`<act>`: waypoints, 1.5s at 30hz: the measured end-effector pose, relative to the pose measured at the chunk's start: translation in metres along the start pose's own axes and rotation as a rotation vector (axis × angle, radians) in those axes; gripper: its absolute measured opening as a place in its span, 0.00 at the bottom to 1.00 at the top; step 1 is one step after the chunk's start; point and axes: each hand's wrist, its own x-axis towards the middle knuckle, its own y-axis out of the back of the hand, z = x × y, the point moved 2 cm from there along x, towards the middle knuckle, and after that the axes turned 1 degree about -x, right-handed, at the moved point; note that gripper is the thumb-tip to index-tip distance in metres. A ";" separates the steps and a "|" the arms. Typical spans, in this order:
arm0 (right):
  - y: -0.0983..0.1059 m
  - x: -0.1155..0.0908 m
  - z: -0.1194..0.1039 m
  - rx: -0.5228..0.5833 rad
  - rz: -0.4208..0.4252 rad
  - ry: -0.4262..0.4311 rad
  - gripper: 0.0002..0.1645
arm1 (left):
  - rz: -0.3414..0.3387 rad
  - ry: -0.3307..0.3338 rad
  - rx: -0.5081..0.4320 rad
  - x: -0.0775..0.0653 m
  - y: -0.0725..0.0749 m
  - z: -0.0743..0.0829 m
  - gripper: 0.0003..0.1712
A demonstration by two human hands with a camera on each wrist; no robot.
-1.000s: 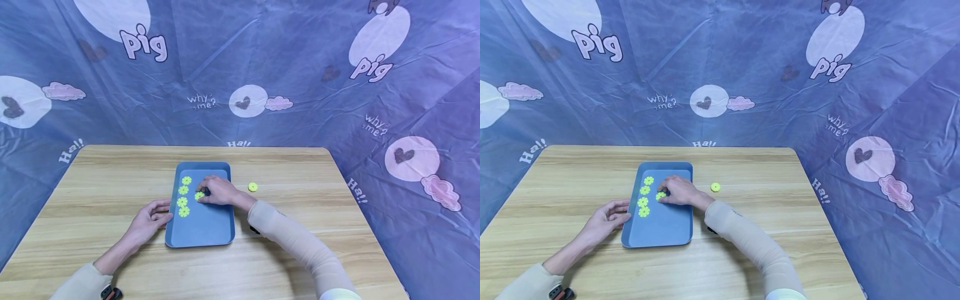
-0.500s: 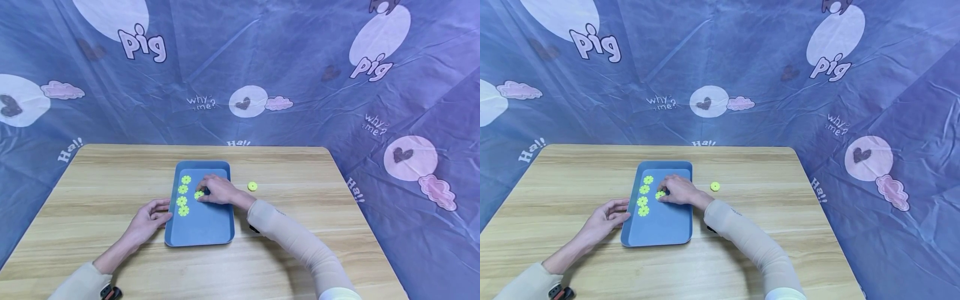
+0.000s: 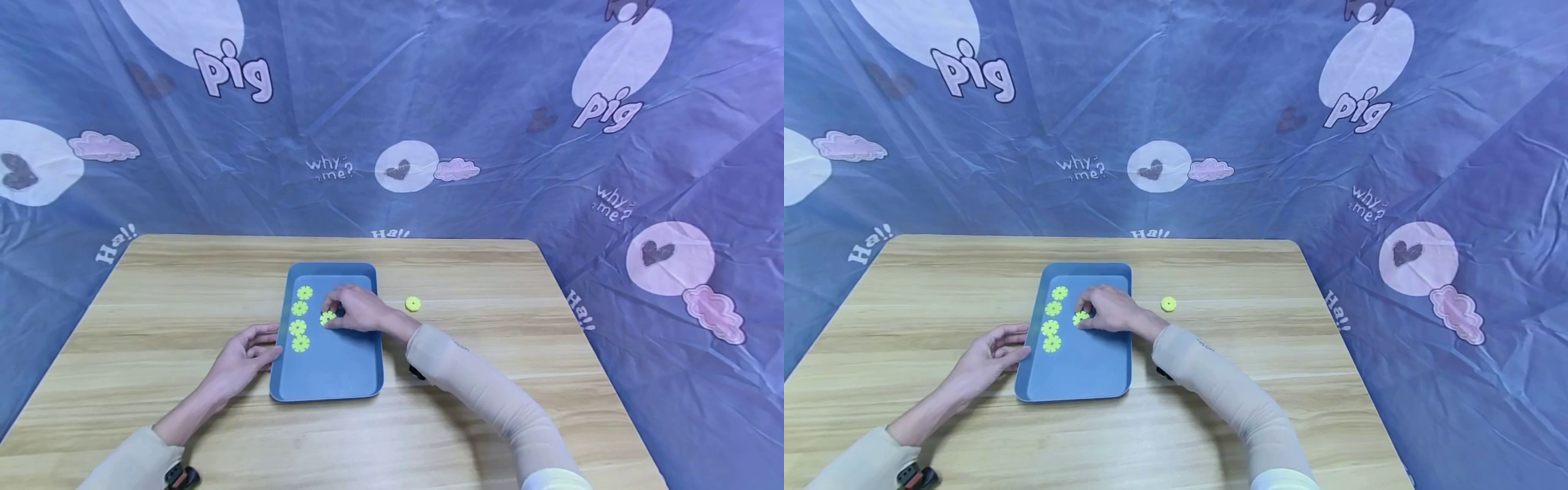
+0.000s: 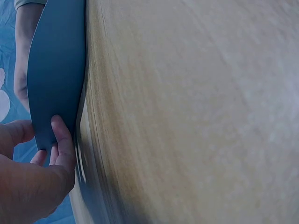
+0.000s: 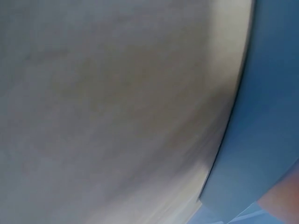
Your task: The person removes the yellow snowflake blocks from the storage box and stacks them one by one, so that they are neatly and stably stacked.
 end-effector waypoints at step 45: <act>0.043 -0.068 0.028 0.419 0.207 -0.017 0.05 | 0.030 0.030 -0.006 -0.021 -0.013 0.010 0.32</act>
